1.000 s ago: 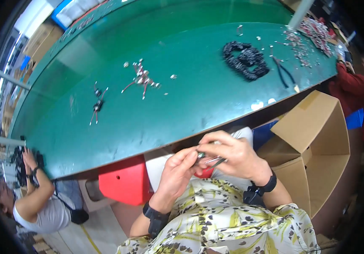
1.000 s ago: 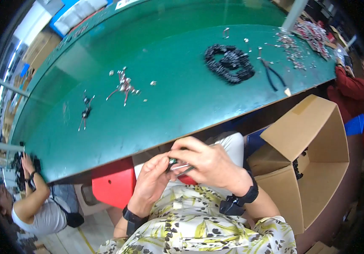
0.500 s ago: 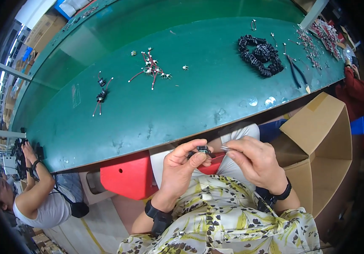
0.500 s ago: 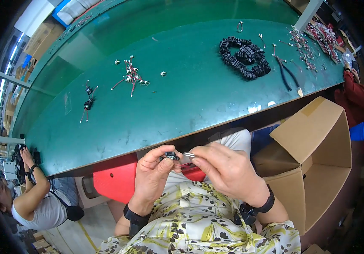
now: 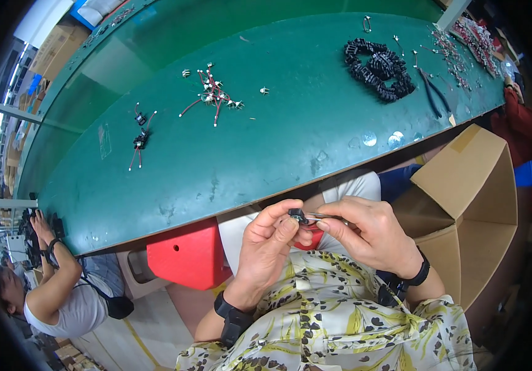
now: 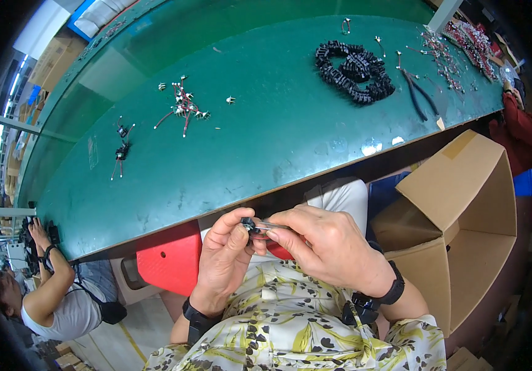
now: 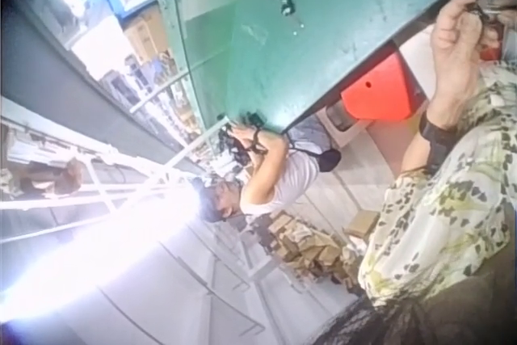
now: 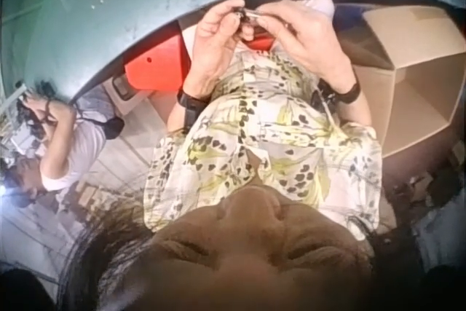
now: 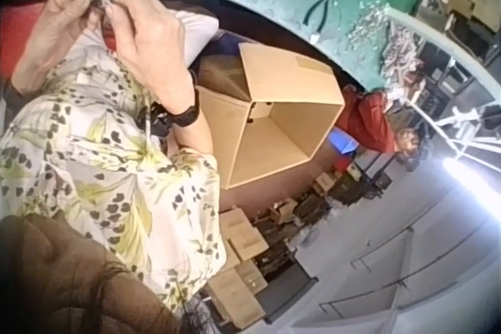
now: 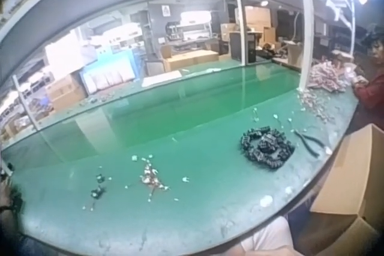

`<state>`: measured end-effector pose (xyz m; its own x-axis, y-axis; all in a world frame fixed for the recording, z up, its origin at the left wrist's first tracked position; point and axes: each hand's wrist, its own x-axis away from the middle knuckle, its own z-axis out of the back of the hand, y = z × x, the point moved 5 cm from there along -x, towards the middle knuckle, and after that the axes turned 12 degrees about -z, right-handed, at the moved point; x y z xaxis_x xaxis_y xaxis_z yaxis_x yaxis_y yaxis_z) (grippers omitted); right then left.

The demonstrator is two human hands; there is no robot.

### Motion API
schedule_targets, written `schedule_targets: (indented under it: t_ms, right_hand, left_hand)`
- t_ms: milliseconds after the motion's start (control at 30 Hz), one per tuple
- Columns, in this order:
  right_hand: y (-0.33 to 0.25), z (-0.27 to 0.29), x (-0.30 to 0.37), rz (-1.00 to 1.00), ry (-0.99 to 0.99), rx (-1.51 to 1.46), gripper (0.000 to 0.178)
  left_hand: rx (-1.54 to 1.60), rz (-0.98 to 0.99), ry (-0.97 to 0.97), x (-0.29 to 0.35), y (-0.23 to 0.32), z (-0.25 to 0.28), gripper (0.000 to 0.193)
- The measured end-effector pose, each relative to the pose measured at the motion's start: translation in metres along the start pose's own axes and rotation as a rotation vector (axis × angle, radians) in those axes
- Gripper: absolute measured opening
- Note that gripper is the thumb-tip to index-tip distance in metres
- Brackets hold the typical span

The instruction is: Manually assemble small electronic components and wiring harnesses on a production line.

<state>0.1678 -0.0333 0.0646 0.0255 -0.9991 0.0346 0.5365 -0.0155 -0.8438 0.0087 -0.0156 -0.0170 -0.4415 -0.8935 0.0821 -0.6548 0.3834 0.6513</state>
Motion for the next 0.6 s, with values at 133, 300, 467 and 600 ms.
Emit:
schedule_targets:
  t_ms: [133, 300, 467, 600]
  right_hand:
    - [0.003, -0.002, 0.0, 0.018, 0.012, 0.0, 0.011]
    - [0.0, -0.001, -0.001, 0.057, 0.046, 0.138, 0.011]
    - [-0.006, 0.0, -0.001, 0.084, 0.044, 0.269, 0.013]
    - [-0.008, -0.002, -0.001, 0.115, 0.072, 0.309, 0.015]
  left_hand:
    - [-0.018, 0.047, 0.033, 0.0, 0.001, -0.002, 0.032]
    - [0.02, 0.085, 0.042, -0.001, -0.003, -0.004, 0.034]
    - [0.049, 0.051, 0.027, 0.0, -0.003, -0.001, 0.034]
    - [-0.051, 0.027, 0.015, -0.002, 0.003, 0.001, 0.034]
